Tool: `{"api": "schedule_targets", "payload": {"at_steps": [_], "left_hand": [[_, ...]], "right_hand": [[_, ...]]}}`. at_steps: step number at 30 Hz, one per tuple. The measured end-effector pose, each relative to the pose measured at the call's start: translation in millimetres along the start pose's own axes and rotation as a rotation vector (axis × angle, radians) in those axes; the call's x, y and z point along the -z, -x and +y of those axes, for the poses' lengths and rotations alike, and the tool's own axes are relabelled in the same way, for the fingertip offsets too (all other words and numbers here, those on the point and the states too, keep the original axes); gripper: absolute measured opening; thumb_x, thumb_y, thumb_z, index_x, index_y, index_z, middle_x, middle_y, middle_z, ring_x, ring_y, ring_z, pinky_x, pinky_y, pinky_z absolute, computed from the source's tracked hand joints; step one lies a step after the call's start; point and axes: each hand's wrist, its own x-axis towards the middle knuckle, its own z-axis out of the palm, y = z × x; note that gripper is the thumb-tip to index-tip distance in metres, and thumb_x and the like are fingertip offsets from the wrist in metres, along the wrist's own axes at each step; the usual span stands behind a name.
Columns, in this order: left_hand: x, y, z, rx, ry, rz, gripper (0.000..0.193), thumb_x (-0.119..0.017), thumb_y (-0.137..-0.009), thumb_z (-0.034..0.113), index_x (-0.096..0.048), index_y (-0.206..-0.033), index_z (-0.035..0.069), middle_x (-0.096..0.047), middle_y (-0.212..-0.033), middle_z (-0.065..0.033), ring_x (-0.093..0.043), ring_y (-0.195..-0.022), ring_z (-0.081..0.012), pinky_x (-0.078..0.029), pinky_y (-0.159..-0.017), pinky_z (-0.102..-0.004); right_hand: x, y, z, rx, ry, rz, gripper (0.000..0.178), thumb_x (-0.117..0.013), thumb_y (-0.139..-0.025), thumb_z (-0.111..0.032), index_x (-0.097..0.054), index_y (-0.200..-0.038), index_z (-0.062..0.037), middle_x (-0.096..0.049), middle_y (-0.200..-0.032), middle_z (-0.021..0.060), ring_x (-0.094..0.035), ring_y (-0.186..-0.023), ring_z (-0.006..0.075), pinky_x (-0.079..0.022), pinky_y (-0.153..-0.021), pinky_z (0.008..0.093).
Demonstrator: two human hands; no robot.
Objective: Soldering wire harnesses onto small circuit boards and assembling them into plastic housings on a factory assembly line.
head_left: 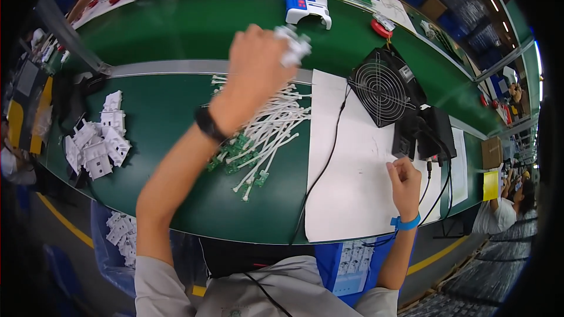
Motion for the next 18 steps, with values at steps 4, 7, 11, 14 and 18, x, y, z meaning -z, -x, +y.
{"api": "schedule_targets", "payload": {"at_steps": [4,7,11,14,18], "left_hand": [[-34,-9,-149,0.104,-0.095,0.068,0.054,-0.076,-0.086,0.041,-0.069,-0.127,0.007,-0.063,-0.130,-0.0213,-0.057,-0.121,-0.0393,-0.045,-0.102,-0.0522],[-29,22,-189,0.174,-0.345,-0.027,0.074,-0.071,-0.091,0.048,-0.048,-0.151,0.010,-0.046,-0.152,-0.0300,-0.044,-0.140,-0.0448,-0.032,-0.116,-0.0623],[40,76,-200,0.165,-0.409,-0.201,0.070,-0.069,-0.093,0.048,-0.052,-0.147,0.006,-0.054,-0.145,-0.0268,-0.049,-0.136,-0.0423,-0.031,-0.118,-0.0586],[97,116,-186,0.240,-0.450,-0.437,0.068,-0.073,-0.090,0.042,-0.055,-0.141,0.001,-0.062,-0.133,-0.0234,-0.055,-0.129,-0.0396,-0.034,-0.118,-0.0555],[159,196,-190,0.120,-0.481,-0.275,0.058,-0.079,-0.087,0.032,-0.060,-0.131,0.001,-0.064,-0.130,-0.0204,-0.056,-0.129,-0.0355,-0.033,-0.120,-0.0523]], "right_hand": [[-33,-3,-46,0.162,-0.068,-0.111,0.018,-0.073,-0.095,-0.010,-0.062,-0.086,0.0003,-0.051,-0.057,0.0051,-0.043,-0.052,0.0100,-0.034,-0.050,0.0289],[-63,-6,-91,0.313,-0.049,-0.217,0.018,-0.074,-0.093,-0.013,-0.064,-0.087,-0.0006,-0.060,-0.062,0.0116,-0.057,-0.052,0.0212,-0.044,-0.052,0.0315],[-99,-21,-159,0.572,-0.059,-0.359,0.013,-0.075,-0.089,-0.013,-0.067,-0.089,-0.0031,-0.063,-0.072,0.0109,-0.063,-0.062,0.0253,-0.050,-0.060,0.0364],[-121,-18,-181,0.786,-0.027,-0.578,0.011,-0.075,-0.083,-0.005,-0.070,-0.094,-0.0041,-0.061,-0.088,0.0108,-0.063,-0.082,0.0281,-0.051,-0.072,0.0393],[-139,-1,-186,0.856,0.135,-0.686,0.024,-0.076,-0.077,0.000,-0.070,-0.100,-0.0051,-0.058,-0.099,0.0124,-0.058,-0.100,0.0328,-0.048,-0.089,0.0430]]}}
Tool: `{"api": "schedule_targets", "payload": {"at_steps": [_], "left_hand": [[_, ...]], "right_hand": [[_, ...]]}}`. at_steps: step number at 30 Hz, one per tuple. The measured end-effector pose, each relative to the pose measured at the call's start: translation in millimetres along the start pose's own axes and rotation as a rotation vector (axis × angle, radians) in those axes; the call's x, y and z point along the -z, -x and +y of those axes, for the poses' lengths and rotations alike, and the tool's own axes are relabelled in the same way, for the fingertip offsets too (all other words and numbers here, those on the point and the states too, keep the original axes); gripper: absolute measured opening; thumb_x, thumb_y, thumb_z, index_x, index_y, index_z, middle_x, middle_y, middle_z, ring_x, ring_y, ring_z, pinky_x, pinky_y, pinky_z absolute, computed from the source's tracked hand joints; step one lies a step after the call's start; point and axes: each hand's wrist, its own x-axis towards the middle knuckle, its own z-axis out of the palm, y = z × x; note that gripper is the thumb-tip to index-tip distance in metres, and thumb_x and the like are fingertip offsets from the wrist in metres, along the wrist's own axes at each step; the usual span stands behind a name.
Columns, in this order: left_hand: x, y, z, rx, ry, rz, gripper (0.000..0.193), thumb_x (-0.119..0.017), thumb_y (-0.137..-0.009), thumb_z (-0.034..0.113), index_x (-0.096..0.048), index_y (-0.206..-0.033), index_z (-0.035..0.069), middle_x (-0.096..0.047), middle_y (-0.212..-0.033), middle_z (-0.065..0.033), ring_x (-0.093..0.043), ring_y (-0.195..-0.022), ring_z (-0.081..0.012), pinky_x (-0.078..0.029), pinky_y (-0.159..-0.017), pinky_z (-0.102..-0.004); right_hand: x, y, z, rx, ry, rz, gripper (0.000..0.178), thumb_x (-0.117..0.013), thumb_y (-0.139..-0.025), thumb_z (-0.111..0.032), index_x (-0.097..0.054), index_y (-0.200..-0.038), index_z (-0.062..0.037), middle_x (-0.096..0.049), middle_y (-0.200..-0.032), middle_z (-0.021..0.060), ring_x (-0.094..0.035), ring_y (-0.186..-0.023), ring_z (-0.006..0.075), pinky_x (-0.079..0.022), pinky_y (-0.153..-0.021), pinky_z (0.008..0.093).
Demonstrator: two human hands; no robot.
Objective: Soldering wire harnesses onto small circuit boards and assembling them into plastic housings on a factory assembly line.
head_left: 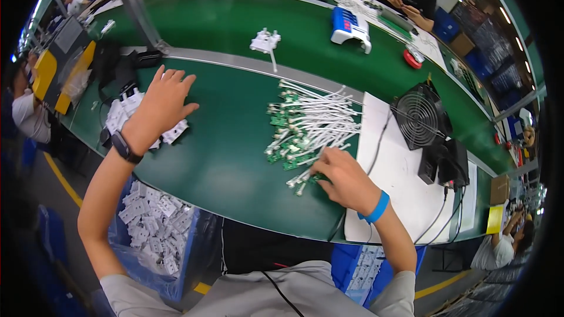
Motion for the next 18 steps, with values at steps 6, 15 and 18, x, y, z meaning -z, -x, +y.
{"api": "schedule_targets", "payload": {"at_steps": [6,15,18], "left_hand": [[34,65,-25,-0.030,0.137,0.016,0.043,-0.073,-0.090,0.022,-0.063,-0.128,0.004,-0.061,-0.133,-0.0196,-0.054,-0.128,-0.0404,-0.033,-0.122,-0.0517],[3,70,-41,-0.047,0.122,-0.028,0.076,-0.089,-0.072,0.037,-0.062,-0.135,0.005,-0.058,-0.138,-0.0204,-0.051,-0.134,-0.0380,-0.034,-0.121,-0.0501],[-5,68,-29,-0.054,0.107,-0.088,0.081,-0.090,-0.070,0.038,-0.060,-0.139,0.009,-0.055,-0.144,-0.0196,-0.048,-0.138,-0.0380,-0.030,-0.125,-0.0510]], "right_hand": [[-1,15,3,-0.063,0.046,0.032,0.027,-0.079,-0.076,-0.005,-0.064,-0.099,-0.0033,-0.054,-0.104,0.0144,-0.055,-0.102,0.0353,-0.046,-0.088,0.0434],[-7,21,12,0.037,-0.003,0.583,0.019,-0.067,-0.082,0.011,-0.065,-0.097,-0.0004,-0.065,-0.094,0.0158,-0.063,-0.088,0.0336,-0.050,-0.078,0.0400],[2,34,12,0.027,0.014,0.843,0.021,-0.059,-0.083,0.015,-0.063,-0.099,0.0019,-0.064,-0.093,0.0167,-0.062,-0.088,0.0316,-0.050,-0.078,0.0391]]}}
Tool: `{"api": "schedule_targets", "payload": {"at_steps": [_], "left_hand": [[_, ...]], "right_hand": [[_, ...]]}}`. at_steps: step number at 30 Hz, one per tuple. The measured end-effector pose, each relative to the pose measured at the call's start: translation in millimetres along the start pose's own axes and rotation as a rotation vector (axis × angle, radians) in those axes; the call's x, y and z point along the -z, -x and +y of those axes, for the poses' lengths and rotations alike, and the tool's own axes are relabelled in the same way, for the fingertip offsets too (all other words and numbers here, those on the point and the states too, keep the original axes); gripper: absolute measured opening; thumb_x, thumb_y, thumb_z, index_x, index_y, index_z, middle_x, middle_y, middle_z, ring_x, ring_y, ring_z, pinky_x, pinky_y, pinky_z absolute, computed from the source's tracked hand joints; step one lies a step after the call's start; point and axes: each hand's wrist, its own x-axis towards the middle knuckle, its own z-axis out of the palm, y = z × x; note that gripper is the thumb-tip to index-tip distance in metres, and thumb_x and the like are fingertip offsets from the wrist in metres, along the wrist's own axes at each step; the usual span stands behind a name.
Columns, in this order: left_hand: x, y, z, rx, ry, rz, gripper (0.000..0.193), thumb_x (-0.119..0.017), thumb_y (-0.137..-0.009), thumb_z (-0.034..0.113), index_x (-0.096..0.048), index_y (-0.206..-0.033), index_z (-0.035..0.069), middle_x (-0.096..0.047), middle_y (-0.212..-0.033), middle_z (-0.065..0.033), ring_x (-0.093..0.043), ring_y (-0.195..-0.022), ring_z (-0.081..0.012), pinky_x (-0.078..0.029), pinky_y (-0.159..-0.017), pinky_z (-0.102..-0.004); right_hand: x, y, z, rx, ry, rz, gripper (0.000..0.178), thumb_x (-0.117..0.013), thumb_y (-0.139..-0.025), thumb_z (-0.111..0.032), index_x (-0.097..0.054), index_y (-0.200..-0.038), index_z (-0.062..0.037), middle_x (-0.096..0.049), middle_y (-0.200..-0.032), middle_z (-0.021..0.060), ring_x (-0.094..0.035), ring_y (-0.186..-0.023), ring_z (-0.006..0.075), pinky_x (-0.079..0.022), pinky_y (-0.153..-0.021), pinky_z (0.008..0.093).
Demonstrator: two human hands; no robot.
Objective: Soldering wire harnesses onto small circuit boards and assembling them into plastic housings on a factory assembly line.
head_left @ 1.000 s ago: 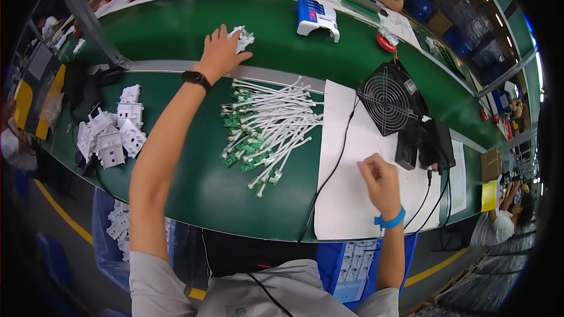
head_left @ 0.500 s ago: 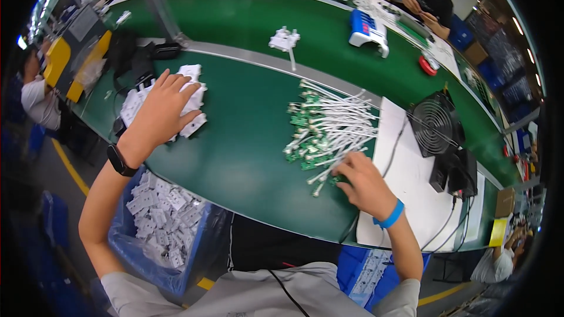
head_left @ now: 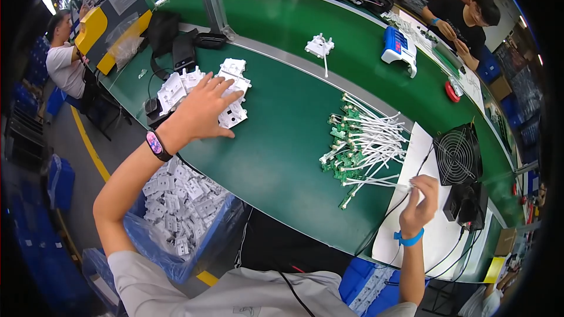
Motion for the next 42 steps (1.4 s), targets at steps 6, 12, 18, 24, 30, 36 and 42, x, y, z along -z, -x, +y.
{"api": "schedule_targets", "payload": {"at_steps": [6,12,18,24,30,36,42], "left_hand": [[-15,-13,-10,-0.101,0.007,-0.086,0.069,-0.088,-0.073,0.035,-0.065,-0.133,0.011,-0.056,-0.142,-0.0164,-0.049,-0.137,-0.0356,-0.031,-0.124,-0.0508],[-22,-31,18,-0.164,0.139,0.083,0.056,-0.082,-0.081,0.042,-0.067,-0.122,0.007,-0.059,-0.122,-0.0178,-0.055,-0.124,-0.0407,-0.035,-0.120,-0.0527],[-19,-76,84,-0.040,0.415,0.146,0.066,-0.080,-0.084,0.052,-0.060,-0.115,-0.002,-0.052,-0.116,-0.0187,-0.060,-0.104,-0.0381,-0.052,-0.087,-0.0468],[5,-108,177,-0.096,0.436,0.265,0.074,-0.086,-0.074,0.056,-0.056,-0.113,0.001,-0.061,-0.098,-0.0139,-0.063,-0.094,-0.0336,-0.053,-0.073,-0.0448],[20,-111,232,-0.199,0.522,0.274,0.078,-0.090,-0.068,0.050,-0.053,-0.114,0.000,-0.062,-0.102,-0.0133,-0.062,-0.098,-0.0318,-0.054,-0.072,-0.0431],[14,-114,246,-0.245,0.478,0.246,0.075,-0.093,-0.064,0.034,-0.052,-0.117,0.000,-0.062,-0.104,-0.0144,-0.063,-0.099,-0.0325,-0.055,-0.072,-0.0427],[17,-116,257,-0.267,0.466,0.236,0.070,-0.092,-0.066,0.030,-0.053,-0.115,0.000,-0.062,-0.102,-0.0146,-0.063,-0.099,-0.0317,-0.056,-0.071,-0.0423]], "right_hand": [[20,3,5,0.027,0.031,0.194,0.024,-0.053,-0.085,0.017,-0.062,-0.102,0.0030,-0.062,-0.098,0.0165,-0.061,-0.090,0.0294,-0.050,-0.077,0.0385],[29,10,5,-0.003,-0.020,0.233,0.023,-0.051,-0.088,0.014,-0.063,-0.104,0.0024,-0.061,-0.102,0.0155,-0.058,-0.092,0.0279,-0.049,-0.078,0.0363],[13,-1,-9,-0.141,-0.043,0.162,0.018,-0.066,-0.082,0.013,-0.072,-0.095,0.0019,-0.061,-0.090,0.0131,-0.059,-0.082,0.0239,-0.047,-0.073,0.0328],[-23,-16,-31,-0.496,-0.558,-0.022,0.004,-0.071,-0.092,0.003,-0.069,-0.093,0.0065,-0.073,-0.084,0.0114,-0.070,-0.072,0.0154,-0.054,-0.068,0.0258],[-17,-24,-29,-0.737,-0.764,-0.156,0.012,-0.068,-0.098,-0.007,-0.065,-0.094,0.0038,-0.068,-0.083,0.0033,-0.063,-0.069,0.0067,-0.049,-0.061,0.0226],[-9,-7,-11,-0.648,-0.635,-0.351,0.011,-0.069,-0.098,-0.008,-0.065,-0.093,0.0009,-0.054,-0.072,-0.0035,-0.038,-0.061,0.0024,-0.031,-0.055,0.0231],[-5,-2,-12,-0.709,-0.723,-0.206,0.012,-0.070,-0.098,-0.008,-0.066,-0.093,0.0011,-0.061,-0.074,-0.0025,-0.050,-0.065,0.0015,-0.039,-0.058,0.0200]]}}
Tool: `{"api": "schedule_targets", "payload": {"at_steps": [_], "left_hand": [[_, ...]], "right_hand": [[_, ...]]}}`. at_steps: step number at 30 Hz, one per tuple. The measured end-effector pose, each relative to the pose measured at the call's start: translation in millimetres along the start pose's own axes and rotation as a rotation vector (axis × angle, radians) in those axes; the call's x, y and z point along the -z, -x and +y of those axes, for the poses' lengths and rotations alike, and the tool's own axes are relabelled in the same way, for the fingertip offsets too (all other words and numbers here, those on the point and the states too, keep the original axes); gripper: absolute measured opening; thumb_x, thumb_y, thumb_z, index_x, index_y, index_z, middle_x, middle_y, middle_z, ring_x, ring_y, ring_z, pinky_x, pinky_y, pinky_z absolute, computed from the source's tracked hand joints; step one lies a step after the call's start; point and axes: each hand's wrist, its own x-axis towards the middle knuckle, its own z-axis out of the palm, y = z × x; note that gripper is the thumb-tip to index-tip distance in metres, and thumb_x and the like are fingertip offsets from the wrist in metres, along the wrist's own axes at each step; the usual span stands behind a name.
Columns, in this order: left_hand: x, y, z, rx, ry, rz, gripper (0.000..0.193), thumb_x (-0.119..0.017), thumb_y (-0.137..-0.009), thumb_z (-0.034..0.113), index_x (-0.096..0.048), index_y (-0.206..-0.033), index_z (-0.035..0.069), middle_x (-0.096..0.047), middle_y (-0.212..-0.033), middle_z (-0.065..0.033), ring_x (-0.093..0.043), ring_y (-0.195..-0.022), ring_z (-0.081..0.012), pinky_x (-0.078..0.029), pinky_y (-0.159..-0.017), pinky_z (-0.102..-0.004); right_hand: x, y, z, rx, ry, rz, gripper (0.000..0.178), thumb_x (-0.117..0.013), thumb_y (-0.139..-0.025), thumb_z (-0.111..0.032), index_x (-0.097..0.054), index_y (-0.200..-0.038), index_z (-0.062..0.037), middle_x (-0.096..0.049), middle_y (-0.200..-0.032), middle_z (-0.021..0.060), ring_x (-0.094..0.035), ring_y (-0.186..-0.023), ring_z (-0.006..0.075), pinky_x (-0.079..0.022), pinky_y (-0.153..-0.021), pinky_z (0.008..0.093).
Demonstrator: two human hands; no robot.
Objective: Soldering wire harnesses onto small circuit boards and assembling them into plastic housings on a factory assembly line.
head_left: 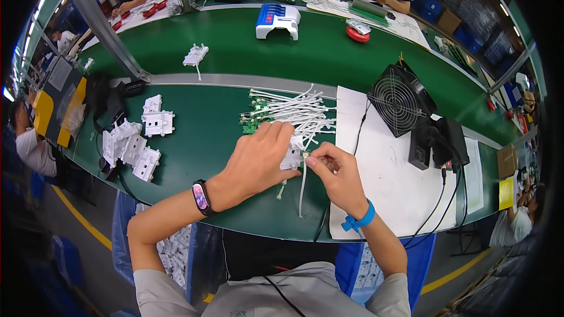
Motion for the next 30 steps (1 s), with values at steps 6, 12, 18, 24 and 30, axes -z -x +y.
{"api": "schedule_targets", "payload": {"at_steps": [6,12,18,24,30], "left_hand": [[-2,-5,18,-0.016,0.018,-0.048,0.067,-0.090,-0.069,0.031,-0.054,-0.116,0.000,-0.064,-0.104,-0.0154,-0.064,-0.101,-0.0315,-0.056,-0.072,-0.0421],[6,-25,29,-0.011,0.150,-0.131,0.070,-0.089,-0.071,0.035,-0.056,-0.125,0.004,-0.067,-0.113,-0.0153,-0.066,-0.106,-0.0335,-0.055,-0.081,-0.0432],[-14,-60,25,0.054,0.687,-0.375,0.050,-0.074,-0.082,0.026,-0.061,-0.124,0.002,-0.072,-0.096,-0.0185,-0.070,-0.082,-0.0312,-0.054,-0.074,-0.0387],[-48,-82,54,0.064,0.666,-0.157,0.029,-0.071,-0.086,0.016,-0.068,-0.111,0.002,-0.071,-0.082,-0.0146,-0.068,-0.071,-0.0240,-0.053,-0.068,-0.0348],[-90,-115,59,0.100,0.664,0.132,0.026,-0.071,-0.087,0.018,-0.066,-0.106,0.001,-0.072,-0.080,-0.0176,-0.071,-0.070,-0.0324,-0.053,-0.065,-0.0385]], "right_hand": [[9,3,2,-0.025,0.039,0.025,0.012,-0.070,-0.098,-0.007,-0.064,-0.096,0.0034,-0.064,-0.080,0.0031,-0.056,-0.071,0.0068,-0.047,-0.063,0.0235],[37,7,-1,0.047,0.159,-0.024,0.020,-0.067,-0.097,-0.007,-0.063,-0.110,0.0085,-0.073,-0.092,0.0176,-0.072,-0.090,0.0239,-0.055,-0.083,0.0351],[67,17,-11,0.109,0.220,0.042,0.018,-0.067,-0.096,-0.005,-0.066,-0.109,0.0068,-0.073,-0.088,0.0172,-0.072,-0.086,0.0233,-0.054,-0.081,0.0335],[86,27,-5,0.156,0.273,0.277,0.022,-0.068,-0.097,-0.007,-0.064,-0.116,0.0036,-0.072,-0.085,0.0140,-0.070,-0.083,0.0196,-0.054,-0.079,0.0330],[102,35,5,-0.154,-0.138,0.231,0.022,-0.065,-0.101,-0.010,-0.063,-0.117,0.0056,-0.070,-0.081,0.0098,-0.065,-0.068,0.0167,-0.054,-0.070,0.0283]]}}
